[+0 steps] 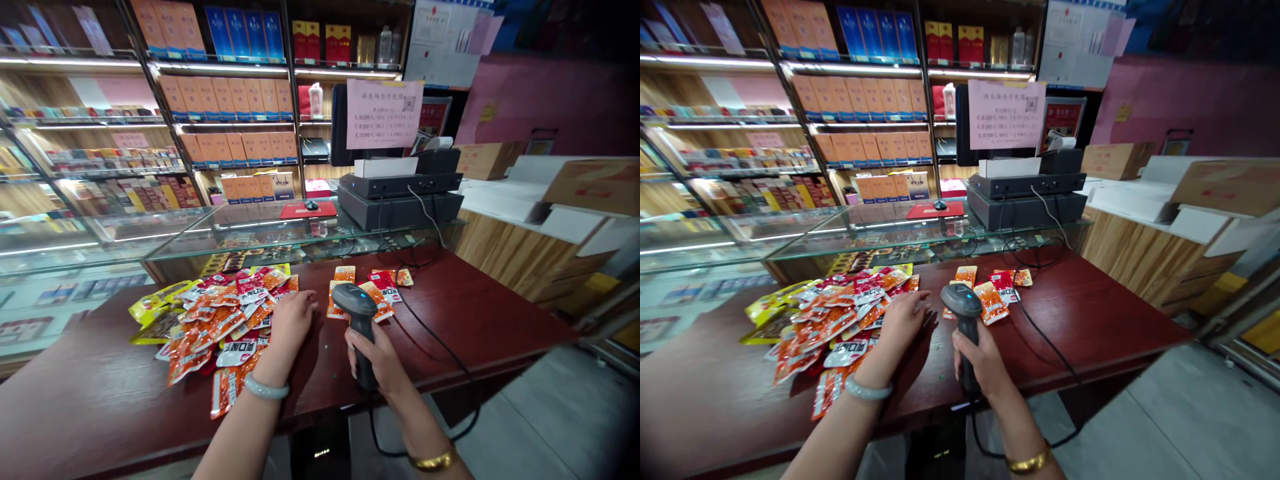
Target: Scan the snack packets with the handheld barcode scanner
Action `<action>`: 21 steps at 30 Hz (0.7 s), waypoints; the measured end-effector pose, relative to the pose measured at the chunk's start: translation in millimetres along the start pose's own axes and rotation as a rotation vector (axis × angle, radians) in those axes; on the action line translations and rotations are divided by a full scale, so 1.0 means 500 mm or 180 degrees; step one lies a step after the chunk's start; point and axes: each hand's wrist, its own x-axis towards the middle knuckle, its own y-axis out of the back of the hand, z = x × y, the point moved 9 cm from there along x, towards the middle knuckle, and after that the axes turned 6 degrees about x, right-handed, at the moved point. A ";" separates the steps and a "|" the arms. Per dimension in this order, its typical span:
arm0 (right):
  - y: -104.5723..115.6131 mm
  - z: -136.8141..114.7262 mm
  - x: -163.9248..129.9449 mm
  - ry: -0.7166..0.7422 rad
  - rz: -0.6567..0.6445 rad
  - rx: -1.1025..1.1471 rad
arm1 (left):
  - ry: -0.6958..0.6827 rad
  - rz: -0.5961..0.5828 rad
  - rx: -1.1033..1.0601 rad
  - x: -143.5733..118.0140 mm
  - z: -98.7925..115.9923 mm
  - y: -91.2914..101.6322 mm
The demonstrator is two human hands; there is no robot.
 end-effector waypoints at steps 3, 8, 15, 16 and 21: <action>-0.007 -0.001 0.003 -0.0084 -0.0016 -0.0017 | -0.0002 0.0178 0.0459 -0.003 -0.007 0.021; -0.044 -0.008 0.023 -0.0467 -0.0041 -0.0374 | 0.0091 0.0241 0.0504 0.005 -0.019 0.029; -0.128 -0.057 0.115 -0.0427 -0.0351 -0.0619 | 0.0412 -0.0203 0.1162 0.070 -0.074 0.084; -0.141 -0.060 0.133 -0.0414 -0.0452 -0.0618 | 0.0457 -0.0254 0.1328 0.084 -0.088 0.093; -0.186 -0.042 0.214 -0.0579 -0.0876 -0.0613 | 0.0825 -0.0425 0.2089 0.133 -0.185 0.099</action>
